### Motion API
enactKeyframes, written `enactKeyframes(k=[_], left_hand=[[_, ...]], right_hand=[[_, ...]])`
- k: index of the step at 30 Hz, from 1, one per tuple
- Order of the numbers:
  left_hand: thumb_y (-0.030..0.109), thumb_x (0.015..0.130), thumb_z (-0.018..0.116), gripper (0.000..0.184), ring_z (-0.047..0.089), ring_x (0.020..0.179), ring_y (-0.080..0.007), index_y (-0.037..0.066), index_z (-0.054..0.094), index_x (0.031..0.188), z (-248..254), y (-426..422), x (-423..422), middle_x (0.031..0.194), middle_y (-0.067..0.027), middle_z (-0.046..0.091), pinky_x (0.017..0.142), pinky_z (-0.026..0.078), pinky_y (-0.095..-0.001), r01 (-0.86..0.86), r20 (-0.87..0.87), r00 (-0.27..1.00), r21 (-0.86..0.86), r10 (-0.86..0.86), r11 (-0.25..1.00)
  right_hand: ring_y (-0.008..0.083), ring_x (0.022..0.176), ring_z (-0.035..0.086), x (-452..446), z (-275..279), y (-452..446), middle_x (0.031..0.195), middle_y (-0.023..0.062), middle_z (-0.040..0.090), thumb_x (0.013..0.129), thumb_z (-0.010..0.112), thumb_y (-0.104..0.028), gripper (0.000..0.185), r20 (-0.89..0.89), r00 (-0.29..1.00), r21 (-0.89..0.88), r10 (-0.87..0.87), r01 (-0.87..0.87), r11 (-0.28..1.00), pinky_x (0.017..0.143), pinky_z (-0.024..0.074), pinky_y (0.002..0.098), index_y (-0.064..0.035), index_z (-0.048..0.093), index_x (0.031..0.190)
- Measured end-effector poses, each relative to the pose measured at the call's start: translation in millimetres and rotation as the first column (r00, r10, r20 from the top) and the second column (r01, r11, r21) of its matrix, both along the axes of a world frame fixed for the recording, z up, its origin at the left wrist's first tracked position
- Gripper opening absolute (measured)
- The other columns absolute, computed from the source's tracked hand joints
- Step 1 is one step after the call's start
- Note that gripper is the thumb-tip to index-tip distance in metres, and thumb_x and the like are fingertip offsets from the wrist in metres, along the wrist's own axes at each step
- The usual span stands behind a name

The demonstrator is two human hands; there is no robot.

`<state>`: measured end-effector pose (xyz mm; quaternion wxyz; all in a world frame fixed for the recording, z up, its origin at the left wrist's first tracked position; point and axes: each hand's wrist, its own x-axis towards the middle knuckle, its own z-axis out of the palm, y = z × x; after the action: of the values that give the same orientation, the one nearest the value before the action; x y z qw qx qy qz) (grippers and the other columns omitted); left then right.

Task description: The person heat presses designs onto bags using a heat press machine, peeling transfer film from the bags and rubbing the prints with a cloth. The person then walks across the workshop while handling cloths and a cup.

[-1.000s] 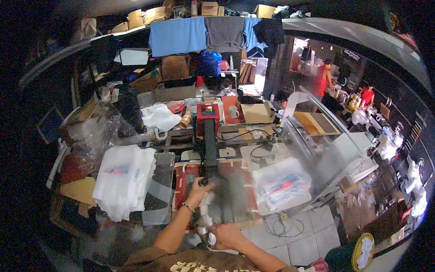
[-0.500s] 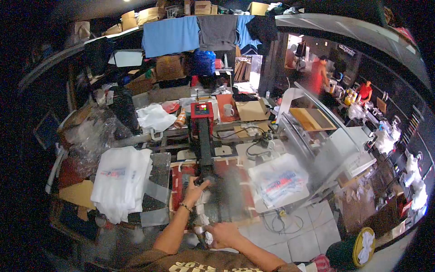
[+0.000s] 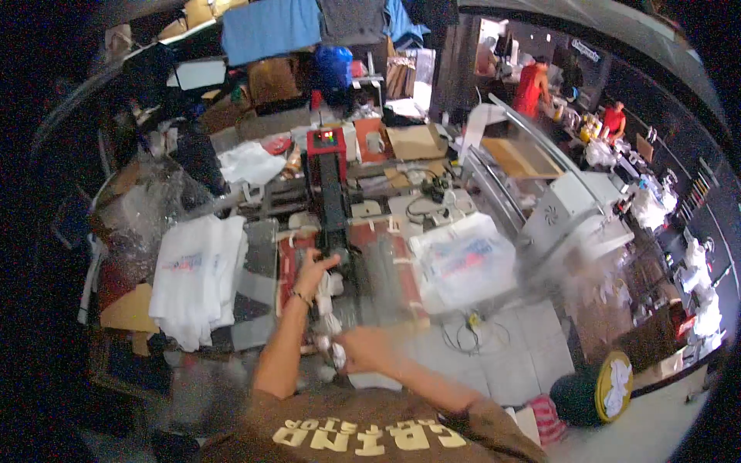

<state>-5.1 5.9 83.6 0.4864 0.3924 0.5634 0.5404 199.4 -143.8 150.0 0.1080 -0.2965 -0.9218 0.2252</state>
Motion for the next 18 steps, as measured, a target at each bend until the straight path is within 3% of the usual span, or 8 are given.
enactKeyframes(k=[4,6,8,9,10,12,16,18], left_hand=[[0.032,0.08,0.077,0.045,0.062,0.089,-0.0196,0.0,0.056,0.105,49.8,6.7,-11.0,0.101,-0.0125,0.061,0.08,0.049,-0.0332,0.057,-0.416,0.909,0.059,-0.028,0.997],[0.032,0.083,0.072,0.041,0.06,0.094,-0.0194,0.002,0.058,0.108,97.2,5.7,-15.4,0.103,-0.0114,0.061,0.081,0.048,-0.0338,0.109,-0.328,0.935,-0.094,-0.134,0.99],[0.039,0.087,0.069,0.037,0.055,0.079,-0.0142,0.005,0.06,0.097,74.0,41.8,-48.1,0.095,-0.0047,0.063,0.07,0.045,-0.0307,0.36,-0.129,0.93,0.128,-0.345,0.924],[0.042,0.091,0.064,0.035,0.057,0.078,-0.0126,0.008,0.062,0.099,117.0,-11.6,-24.5,0.096,-0.0009,0.064,0.07,0.047,-0.0297,0.139,-0.207,0.974,0.227,-0.091,0.964],[0.042,0.095,0.059,0.034,0.06,0.08,-0.0129,0.009,0.062,0.104,164.0,-57.6,-0.8,0.1,0.0004,0.064,0.071,0.049,-0.0291,0.105,0.069,0.99,0.226,-0.123,0.968],[0.036,0.095,0.061,0.032,0.061,0.084,-0.0123,0.009,0.062,0.113,124.1,-14.4,-50.7,0.103,-0.0005,0.065,0.071,0.051,-0.0288,0.229,0.034,0.97,0.217,-0.241,0.949],[0.022,0.096,0.065,0.027,0.054,0.079,-0.0061,0.005,0.063,0.116,171.3,-126.9,-41.6,0.092,0.0023,0.06,0.07,0.045,-0.0227,-0.008,-0.241,0.952,0.598,0.189,0.801],[0.013,0.093,0.068,0.023,0.051,0.075,-0.0072,-0.001,0.064,0.111,195.8,-165.3,-25.4,0.087,0.0021,0.056,0.066,0.041,-0.0202,-0.145,-0.296,0.863,0.633,0.41,0.761]], right_hand=[[0.0391,0.079,0.067,10.9,105.3,-11.2,0.086,0.0175,0.069,0.061,0.082,-0.042,0.054,-0.03,0.998,0.055,-0.048,0.049,0.997,0.07,0.053,0.0487,-0.0059,0.067,0.098],[0.0386,0.079,0.067,9.9,143.0,-1.1,0.085,0.0181,0.068,0.06,0.082,-0.043,0.052,-0.036,0.999,0.12,-0.004,0.008,0.993,0.071,0.0528,0.0483,-0.0062,0.068,0.094],[0.039,0.077,0.066,11.6,180.8,7.9,0.083,0.0177,0.067,0.061,0.081,-0.044,0.05,-0.098,0.994,0.204,0.049,-0.028,0.979,0.068,0.0524,0.0481,-0.0063,0.067,0.092],[0.0388,0.076,0.066,11.8,196.4,11.0,0.082,0.0175,0.066,0.063,0.08,-0.046,0.05,-0.123,0.991,0.277,0.06,-0.024,0.961,0.067,0.0522,0.0479,-0.0063,0.067,0.091],[0.0386,0.075,0.066,12.0,211.2,15.0,0.081,0.0174,0.066,0.064,0.08,-0.048,0.05,-0.145,0.987,0.348,0.07,-0.015,0.938,0.066,0.052,0.0477,-0.0063,0.067,0.09],[0.0369,0.073,0.066,10.5,237.8,25.1,0.078,0.0151,0.066,0.068,0.078,-0.054,0.052,-0.163,0.982,0.502,0.094,0.001,0.865,0.064,0.0517,0.0467,-0.0068,0.066,0.086],[0.0345,0.07,0.066,0.2,293.8,55.3,0.073,0.0144,0.065,0.073,0.076,-0.053,0.051,-0.136,0.978,0.724,0.161,-0.013,0.69,0.063,0.053,0.0443,-0.0058,0.068,0.09],[0.033,0.069,0.066,-4.2,324.7,54.3,0.069,0.013,0.064,0.08,0.076,-0.038,0.036,-0.168,0.986,0.312,0.003,0.051,0.949,0.067,0.0544,0.0399,-0.0067,0.071,0.098]])
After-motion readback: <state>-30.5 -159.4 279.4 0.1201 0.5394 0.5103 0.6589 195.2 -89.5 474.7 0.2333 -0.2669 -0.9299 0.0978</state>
